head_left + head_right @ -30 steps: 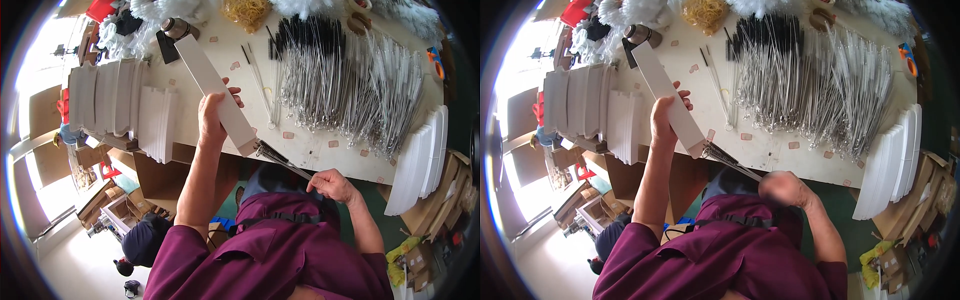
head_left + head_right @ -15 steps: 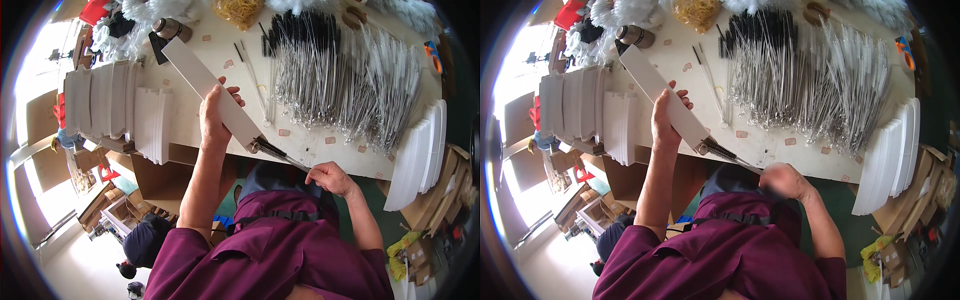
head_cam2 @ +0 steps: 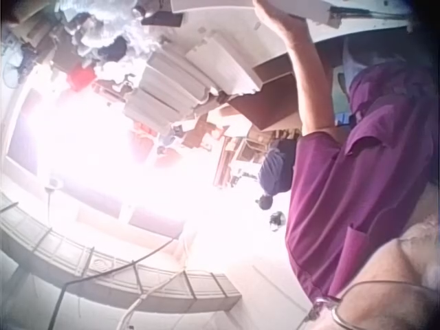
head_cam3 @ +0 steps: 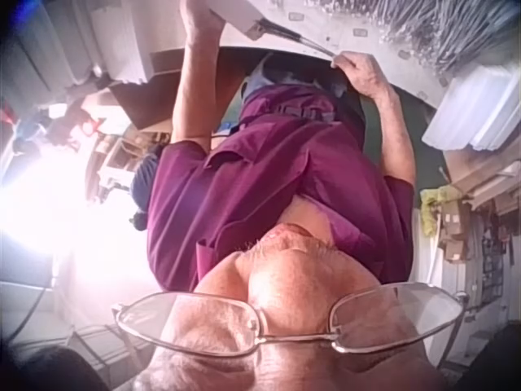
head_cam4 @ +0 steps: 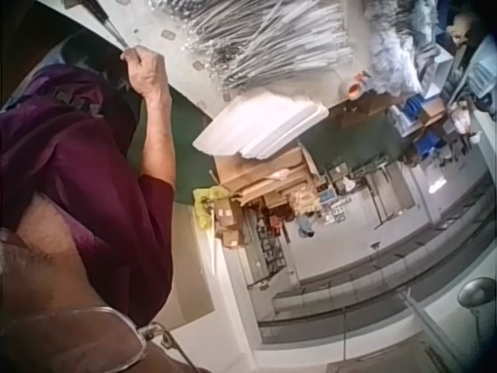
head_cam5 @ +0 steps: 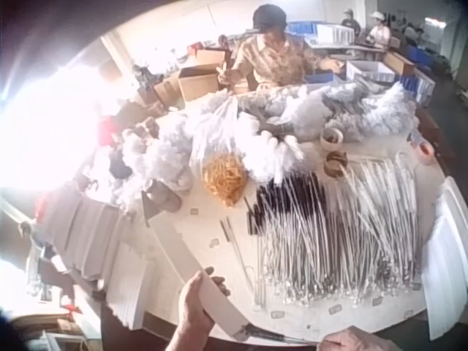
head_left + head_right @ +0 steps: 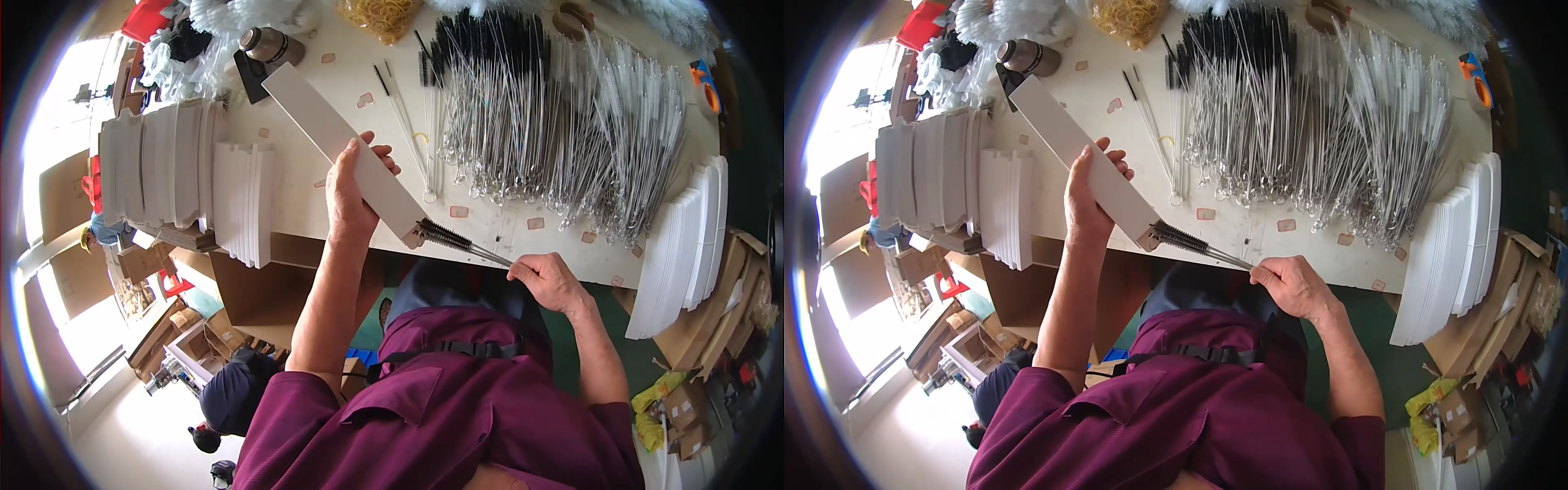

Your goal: Packing cleaning brushes into white paper boxes at a sorting table in a warehouse environment.

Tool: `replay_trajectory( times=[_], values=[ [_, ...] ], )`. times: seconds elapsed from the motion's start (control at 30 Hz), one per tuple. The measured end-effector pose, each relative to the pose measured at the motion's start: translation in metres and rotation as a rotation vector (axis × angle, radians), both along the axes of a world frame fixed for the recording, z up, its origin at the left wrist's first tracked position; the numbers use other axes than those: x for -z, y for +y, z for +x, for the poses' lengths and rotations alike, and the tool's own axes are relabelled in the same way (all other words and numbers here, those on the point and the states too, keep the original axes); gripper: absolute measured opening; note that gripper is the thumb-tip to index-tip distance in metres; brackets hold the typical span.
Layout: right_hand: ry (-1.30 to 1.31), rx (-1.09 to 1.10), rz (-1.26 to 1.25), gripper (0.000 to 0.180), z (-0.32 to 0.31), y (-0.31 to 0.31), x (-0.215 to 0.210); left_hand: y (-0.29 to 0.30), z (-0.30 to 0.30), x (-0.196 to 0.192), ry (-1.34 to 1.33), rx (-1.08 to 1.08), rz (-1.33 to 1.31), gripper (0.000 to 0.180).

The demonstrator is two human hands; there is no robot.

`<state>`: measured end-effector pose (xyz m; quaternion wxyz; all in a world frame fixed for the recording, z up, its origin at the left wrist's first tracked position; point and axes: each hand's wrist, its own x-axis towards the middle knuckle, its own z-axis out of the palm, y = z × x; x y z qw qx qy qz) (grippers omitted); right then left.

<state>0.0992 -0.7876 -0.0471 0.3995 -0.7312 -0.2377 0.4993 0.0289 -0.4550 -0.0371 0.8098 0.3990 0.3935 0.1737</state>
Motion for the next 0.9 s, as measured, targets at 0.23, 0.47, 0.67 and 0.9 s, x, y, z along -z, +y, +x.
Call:
replay_trajectory(
  times=[0.23,0.47,0.67,0.9],
  values=[
    [-0.147,-0.079,-0.071,0.029,0.008,0.002,-0.01,0.002,0.001,0.009,0.033,-0.001,-0.043,0.048],
    [-0.186,-0.108,-0.057,0.025,0.006,-0.001,-0.008,0.003,-0.003,0.019,0.036,-0.031,-0.129,0.045],
    [-0.222,-0.102,-0.066,0.027,0.006,-0.002,-0.006,0.0,-0.003,0.015,0.009,-0.019,-0.104,0.046],
    [0.156,-0.059,-0.026,0.03,0.008,-0.003,0.006,-0.004,-0.007,0.015,-0.044,-0.011,-0.124,0.05]
  ],
)
